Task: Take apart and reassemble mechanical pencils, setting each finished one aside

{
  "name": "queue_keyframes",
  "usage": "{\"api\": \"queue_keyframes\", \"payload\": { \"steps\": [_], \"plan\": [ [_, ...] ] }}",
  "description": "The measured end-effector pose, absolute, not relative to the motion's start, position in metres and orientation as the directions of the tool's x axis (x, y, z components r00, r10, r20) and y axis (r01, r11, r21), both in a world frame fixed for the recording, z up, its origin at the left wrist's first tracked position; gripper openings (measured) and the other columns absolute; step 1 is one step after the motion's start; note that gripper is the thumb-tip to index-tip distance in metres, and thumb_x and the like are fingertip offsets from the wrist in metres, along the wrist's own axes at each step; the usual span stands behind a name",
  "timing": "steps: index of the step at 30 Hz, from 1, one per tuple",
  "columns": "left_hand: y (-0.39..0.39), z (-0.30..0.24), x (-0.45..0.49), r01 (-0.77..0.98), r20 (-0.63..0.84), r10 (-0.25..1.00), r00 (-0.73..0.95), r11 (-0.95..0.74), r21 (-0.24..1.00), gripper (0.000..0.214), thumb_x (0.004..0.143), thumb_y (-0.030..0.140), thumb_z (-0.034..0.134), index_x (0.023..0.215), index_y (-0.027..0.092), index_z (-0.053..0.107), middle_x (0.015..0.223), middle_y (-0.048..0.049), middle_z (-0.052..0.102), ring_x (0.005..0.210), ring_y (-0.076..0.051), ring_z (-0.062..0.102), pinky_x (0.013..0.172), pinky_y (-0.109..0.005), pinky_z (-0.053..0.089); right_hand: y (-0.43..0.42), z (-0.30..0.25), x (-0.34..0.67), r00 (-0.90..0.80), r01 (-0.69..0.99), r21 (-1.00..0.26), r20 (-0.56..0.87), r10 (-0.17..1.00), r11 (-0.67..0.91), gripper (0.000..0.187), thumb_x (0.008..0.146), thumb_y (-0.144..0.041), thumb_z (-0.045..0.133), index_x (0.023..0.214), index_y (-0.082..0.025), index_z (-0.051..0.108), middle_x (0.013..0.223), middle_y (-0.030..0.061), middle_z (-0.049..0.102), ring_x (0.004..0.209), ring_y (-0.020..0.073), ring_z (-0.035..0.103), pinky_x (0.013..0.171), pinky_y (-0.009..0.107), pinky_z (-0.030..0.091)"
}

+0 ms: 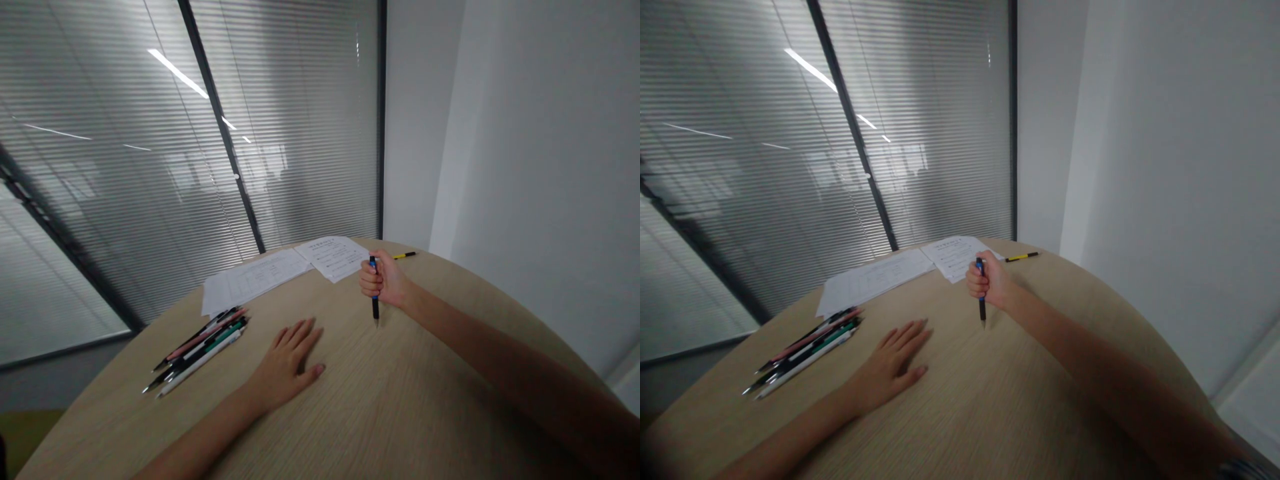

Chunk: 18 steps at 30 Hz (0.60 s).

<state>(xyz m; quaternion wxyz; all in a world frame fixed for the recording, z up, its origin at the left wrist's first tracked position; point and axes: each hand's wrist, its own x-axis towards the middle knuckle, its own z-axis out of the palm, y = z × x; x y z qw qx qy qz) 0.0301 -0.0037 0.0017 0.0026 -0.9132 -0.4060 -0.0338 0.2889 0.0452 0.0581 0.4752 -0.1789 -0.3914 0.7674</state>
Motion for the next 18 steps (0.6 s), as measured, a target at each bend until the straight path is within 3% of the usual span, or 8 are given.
{"api": "queue_keyframes", "payload": {
  "steps": [8, 18],
  "plan": [
    [-0.0057, 0.0061, 0.0327, 0.745, 0.039, 0.747, 0.664, -0.665, 0.055, 0.059, 0.084, 0.051, 0.038, 0.132, 0.017, 0.035, 0.141, -0.0131, 0.026, 0.129, -0.027, 0.024, 0.102, -0.048, 0.023, 0.0434, 0.0582, 0.2896, -0.511, -0.582, -0.77, 0.096, 0.854, -0.261, 0.066, 0.082, -0.063, 0.008, 0.043, -0.018, 0.035, 0.035, -0.0073, 0.019, 0.031, 0.0057, 0.013, 0.031, 0.017, 0.019],
    [-0.0066, 0.0082, 0.0336, 0.753, 0.001, 0.753, 0.658, -0.657, 0.028, 0.06, 0.085, 0.05, 0.036, 0.133, 0.016, 0.033, 0.142, -0.0141, 0.024, 0.129, -0.027, 0.023, 0.103, -0.047, 0.022, 0.0476, 0.0583, 0.2918, -0.478, -0.61, -0.756, 0.114, 0.871, -0.237, 0.057, 0.088, -0.04, 0.012, 0.04, -0.018, 0.035, 0.033, -0.0072, 0.015, 0.03, 0.0067, 0.008, 0.029, 0.018, 0.015]
  ]
}}
